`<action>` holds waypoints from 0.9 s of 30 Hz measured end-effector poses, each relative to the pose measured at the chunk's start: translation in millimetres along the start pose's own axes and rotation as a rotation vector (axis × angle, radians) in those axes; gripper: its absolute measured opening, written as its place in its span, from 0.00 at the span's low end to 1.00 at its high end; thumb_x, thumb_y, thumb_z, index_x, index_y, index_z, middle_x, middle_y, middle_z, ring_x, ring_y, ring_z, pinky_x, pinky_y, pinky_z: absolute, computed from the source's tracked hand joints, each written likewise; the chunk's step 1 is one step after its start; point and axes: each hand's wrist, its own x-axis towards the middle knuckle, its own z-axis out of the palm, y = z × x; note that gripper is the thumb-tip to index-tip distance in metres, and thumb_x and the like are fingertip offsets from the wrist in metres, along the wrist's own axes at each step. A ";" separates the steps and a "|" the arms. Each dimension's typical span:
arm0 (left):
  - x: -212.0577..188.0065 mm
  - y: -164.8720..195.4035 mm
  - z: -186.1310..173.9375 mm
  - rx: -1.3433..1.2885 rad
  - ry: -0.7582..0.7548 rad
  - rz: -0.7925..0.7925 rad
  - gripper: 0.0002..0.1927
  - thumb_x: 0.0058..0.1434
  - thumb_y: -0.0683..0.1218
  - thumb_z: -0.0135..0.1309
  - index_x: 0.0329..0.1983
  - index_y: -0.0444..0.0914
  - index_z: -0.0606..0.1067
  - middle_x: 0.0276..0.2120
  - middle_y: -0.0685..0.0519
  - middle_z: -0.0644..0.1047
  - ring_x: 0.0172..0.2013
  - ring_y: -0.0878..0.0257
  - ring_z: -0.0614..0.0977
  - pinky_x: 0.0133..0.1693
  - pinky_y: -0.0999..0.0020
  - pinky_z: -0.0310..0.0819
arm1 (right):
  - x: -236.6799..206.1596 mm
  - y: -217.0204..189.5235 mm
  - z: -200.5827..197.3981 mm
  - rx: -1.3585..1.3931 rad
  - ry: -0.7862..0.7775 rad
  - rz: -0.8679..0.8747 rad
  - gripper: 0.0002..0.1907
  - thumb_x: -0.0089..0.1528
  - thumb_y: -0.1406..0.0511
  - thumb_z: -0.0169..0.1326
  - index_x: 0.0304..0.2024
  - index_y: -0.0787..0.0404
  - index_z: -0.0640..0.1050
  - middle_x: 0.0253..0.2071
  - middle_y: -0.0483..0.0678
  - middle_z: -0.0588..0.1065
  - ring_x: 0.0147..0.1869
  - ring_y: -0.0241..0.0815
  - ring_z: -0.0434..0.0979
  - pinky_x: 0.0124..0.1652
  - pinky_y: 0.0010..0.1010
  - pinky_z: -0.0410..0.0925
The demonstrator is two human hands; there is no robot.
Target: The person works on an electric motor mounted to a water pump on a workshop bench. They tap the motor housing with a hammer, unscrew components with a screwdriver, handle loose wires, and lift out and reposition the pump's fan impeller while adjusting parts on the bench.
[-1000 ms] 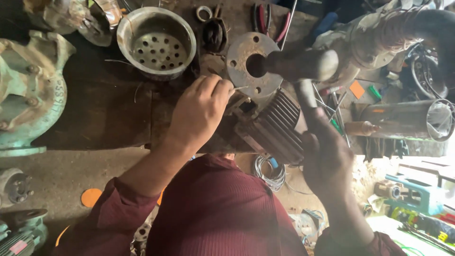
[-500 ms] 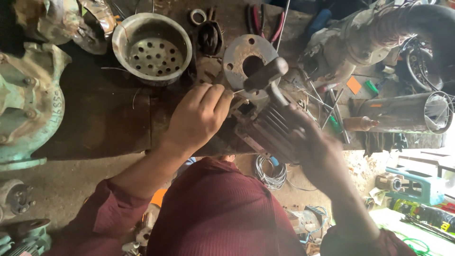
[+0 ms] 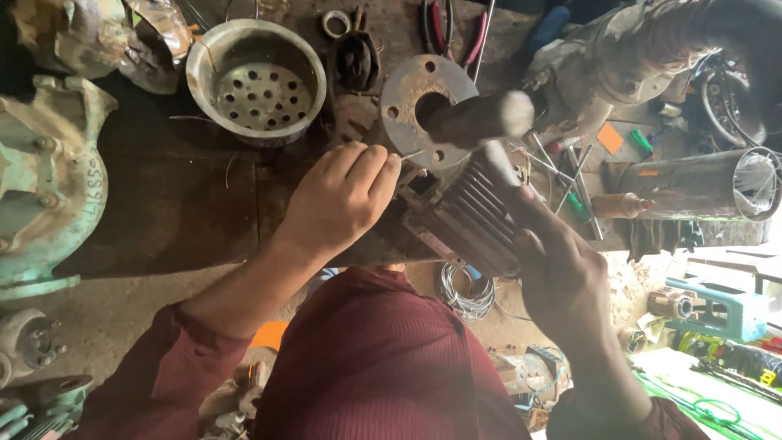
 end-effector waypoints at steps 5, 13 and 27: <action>0.0 0.2 -1.4 -0.033 -0.018 -0.016 0.10 0.59 0.41 0.58 0.44 0.36 0.78 0.39 0.53 0.74 0.42 0.60 0.78 0.46 0.67 0.77 | 3.2 1.0 1.7 -0.109 -0.088 0.098 0.22 0.66 0.66 0.55 0.63 0.56 0.74 0.55 0.59 0.78 0.53 0.58 0.82 0.46 0.39 0.74; 3.4 4.4 -2.0 -0.128 -0.057 -0.108 0.09 0.57 0.39 0.57 0.42 0.37 0.76 0.39 0.51 0.75 0.42 0.58 0.79 0.48 0.67 0.77 | -4.9 12.0 13.2 -0.034 -0.029 0.098 0.22 0.68 0.67 0.53 0.65 0.56 0.71 0.52 0.59 0.79 0.55 0.55 0.82 0.49 0.41 0.74; 11.2 11.7 -13.2 -0.212 -0.090 -0.139 0.04 0.65 0.39 0.57 0.41 0.36 0.74 0.39 0.49 0.75 0.43 0.54 0.79 0.46 0.63 0.76 | -13.5 27.0 21.5 -0.004 -0.127 0.300 0.26 0.67 0.68 0.54 0.67 0.50 0.70 0.38 0.55 0.81 0.39 0.51 0.84 0.38 0.41 0.73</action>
